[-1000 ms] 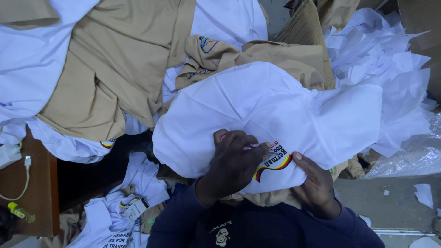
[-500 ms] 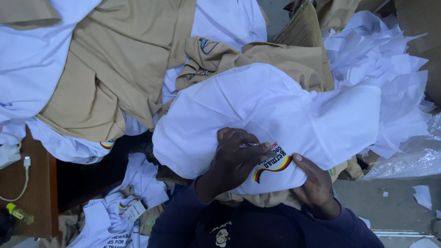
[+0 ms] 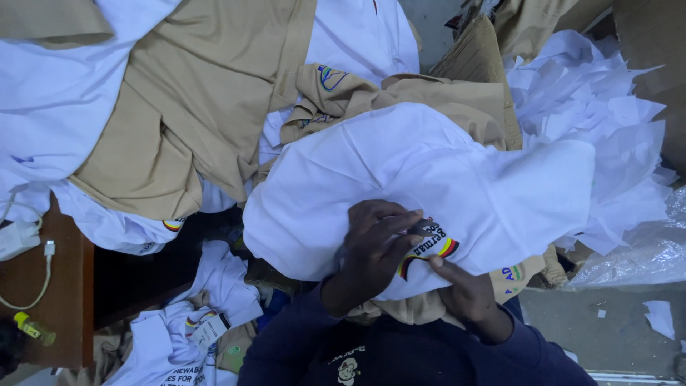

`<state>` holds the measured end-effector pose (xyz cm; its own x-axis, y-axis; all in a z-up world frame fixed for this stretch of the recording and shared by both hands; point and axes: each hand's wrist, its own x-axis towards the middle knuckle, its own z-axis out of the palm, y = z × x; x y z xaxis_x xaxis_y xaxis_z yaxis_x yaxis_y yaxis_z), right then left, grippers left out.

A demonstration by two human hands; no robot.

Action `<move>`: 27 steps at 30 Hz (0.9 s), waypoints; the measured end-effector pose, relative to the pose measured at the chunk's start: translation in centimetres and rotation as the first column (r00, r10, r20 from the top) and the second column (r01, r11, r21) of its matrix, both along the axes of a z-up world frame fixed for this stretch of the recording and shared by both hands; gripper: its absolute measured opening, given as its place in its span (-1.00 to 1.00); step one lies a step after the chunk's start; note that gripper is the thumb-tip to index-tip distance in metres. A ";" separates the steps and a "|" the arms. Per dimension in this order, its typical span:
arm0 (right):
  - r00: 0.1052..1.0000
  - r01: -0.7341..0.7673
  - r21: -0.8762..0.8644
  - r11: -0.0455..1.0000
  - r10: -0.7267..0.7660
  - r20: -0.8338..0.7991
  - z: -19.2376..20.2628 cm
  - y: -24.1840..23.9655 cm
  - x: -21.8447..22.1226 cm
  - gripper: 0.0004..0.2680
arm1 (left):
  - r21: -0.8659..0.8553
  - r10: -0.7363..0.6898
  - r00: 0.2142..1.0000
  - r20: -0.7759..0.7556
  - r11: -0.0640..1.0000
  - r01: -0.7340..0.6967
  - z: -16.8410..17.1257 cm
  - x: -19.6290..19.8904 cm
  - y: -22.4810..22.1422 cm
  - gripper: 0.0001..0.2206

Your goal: Trimming excess threads and removing backing material from embroidered logos on shirts using thread snips.

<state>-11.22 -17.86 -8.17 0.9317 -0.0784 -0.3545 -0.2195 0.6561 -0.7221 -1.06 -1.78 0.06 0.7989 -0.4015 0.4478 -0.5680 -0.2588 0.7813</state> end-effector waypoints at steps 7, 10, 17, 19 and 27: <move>0.923 0.356 0.162 0.920 -0.319 -0.216 2.3 0.2 1.0 -0.58 | 0.154 0.037 0.990 0.134 0.986 -0.058 0.3 -0.3 2.4 -0.76; 0.939 0.314 -0.238 0.919 -0.263 0.222 -3.9 -1.1 -2.1 -0.63 | 0.246 0.015 0.987 0.162 0.968 -0.055 0.3 -0.5 2.9 -0.72; 0.831 0.363 -0.445 0.818 -0.068 0.553 -8.7 -2.3 -4.8 -0.69 | 0.252 -0.027 0.987 0.156 0.968 -0.014 -0.5 -0.5 3.4 -0.68; 0.818 0.377 -0.524 0.763 -0.009 0.575 -8.7 -2.7 -4.9 -0.64 | 0.242 -0.013 0.988 0.151 0.970 -0.024 -0.4 -0.6 3.4 -0.69; 0.809 0.418 -0.800 0.432 0.224 0.543 -7.7 -4.2 -4.6 -0.57 | 0.252 -0.014 0.990 0.143 0.967 -0.023 -0.2 -0.6 3.0 -0.72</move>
